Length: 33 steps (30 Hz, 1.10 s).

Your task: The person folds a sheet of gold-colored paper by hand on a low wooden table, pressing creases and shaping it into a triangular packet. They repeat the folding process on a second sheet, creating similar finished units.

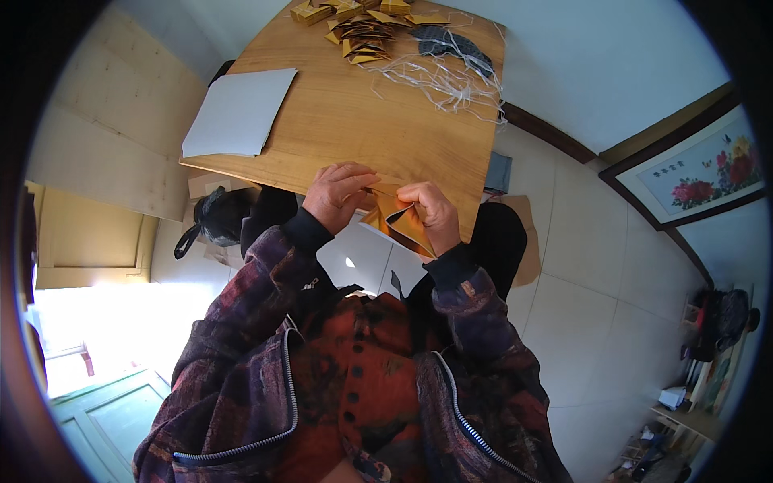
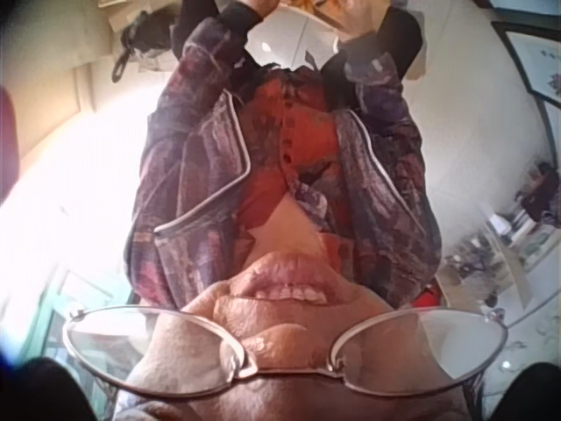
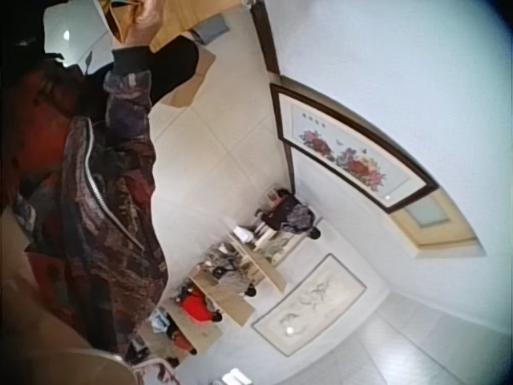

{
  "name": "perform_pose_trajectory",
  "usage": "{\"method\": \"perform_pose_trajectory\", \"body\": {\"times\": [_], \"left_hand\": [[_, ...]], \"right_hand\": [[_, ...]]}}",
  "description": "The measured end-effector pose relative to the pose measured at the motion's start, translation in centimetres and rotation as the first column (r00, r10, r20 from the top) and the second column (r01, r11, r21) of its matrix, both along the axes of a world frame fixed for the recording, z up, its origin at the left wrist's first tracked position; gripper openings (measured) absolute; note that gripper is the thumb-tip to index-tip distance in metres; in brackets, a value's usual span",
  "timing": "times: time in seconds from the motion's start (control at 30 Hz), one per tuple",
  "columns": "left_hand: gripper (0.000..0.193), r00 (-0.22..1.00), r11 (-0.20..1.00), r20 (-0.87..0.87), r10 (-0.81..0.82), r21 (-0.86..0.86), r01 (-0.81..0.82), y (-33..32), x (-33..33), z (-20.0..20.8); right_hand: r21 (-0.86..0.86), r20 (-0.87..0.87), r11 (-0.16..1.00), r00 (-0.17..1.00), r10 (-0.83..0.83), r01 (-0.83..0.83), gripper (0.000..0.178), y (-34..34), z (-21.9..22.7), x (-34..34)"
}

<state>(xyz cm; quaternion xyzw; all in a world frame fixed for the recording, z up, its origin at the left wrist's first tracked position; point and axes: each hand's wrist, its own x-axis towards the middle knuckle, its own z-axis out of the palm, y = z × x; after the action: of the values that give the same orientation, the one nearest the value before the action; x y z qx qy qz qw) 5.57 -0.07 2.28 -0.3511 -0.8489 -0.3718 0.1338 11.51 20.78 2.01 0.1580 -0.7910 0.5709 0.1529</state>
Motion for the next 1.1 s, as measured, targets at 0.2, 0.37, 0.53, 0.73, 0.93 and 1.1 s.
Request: {"method": "perform_pose_trajectory", "body": {"times": [0.2,0.37,0.53,0.73,0.93,1.1], "left_hand": [[0.033,0.993,0.999,0.111,-0.032,0.027,0.029,1.2,-4.4,-0.8],[0.031,0.986,0.983,0.068,-0.153,-0.094,0.159,3.9,-5.5,-1.8],[0.037,0.973,0.963,0.136,-0.186,-0.172,0.208,4.8,-5.6,-2.1],[0.052,0.967,0.948,0.152,-0.206,-0.214,0.236,4.4,-5.1,-2.4],[0.060,0.959,0.922,0.150,-0.239,-0.276,0.273,4.2,-5.3,-2.5],[0.065,0.960,0.906,0.117,-0.255,-0.319,0.279,3.9,-5.3,-2.6]], "right_hand": [[0.339,-0.231,0.923,0.967,-0.107,0.183,0.025,1.9,-0.9,-3.4],[0.475,-0.293,0.848,0.951,-0.098,0.234,0.017,2.5,-1.5,-4.2],[0.554,-0.271,0.803,0.960,-0.076,0.220,0.015,2.7,-1.1,-4.1],[0.679,-0.191,0.719,0.981,-0.021,0.147,0.022,3.4,-1.2,-3.3],[0.781,-0.080,0.620,0.997,-0.015,0.072,0.034,4.3,-1.2,-0.2],[0.779,-0.041,0.625,0.999,-0.011,0.039,0.034,5.0,-0.5,1.9]]}}
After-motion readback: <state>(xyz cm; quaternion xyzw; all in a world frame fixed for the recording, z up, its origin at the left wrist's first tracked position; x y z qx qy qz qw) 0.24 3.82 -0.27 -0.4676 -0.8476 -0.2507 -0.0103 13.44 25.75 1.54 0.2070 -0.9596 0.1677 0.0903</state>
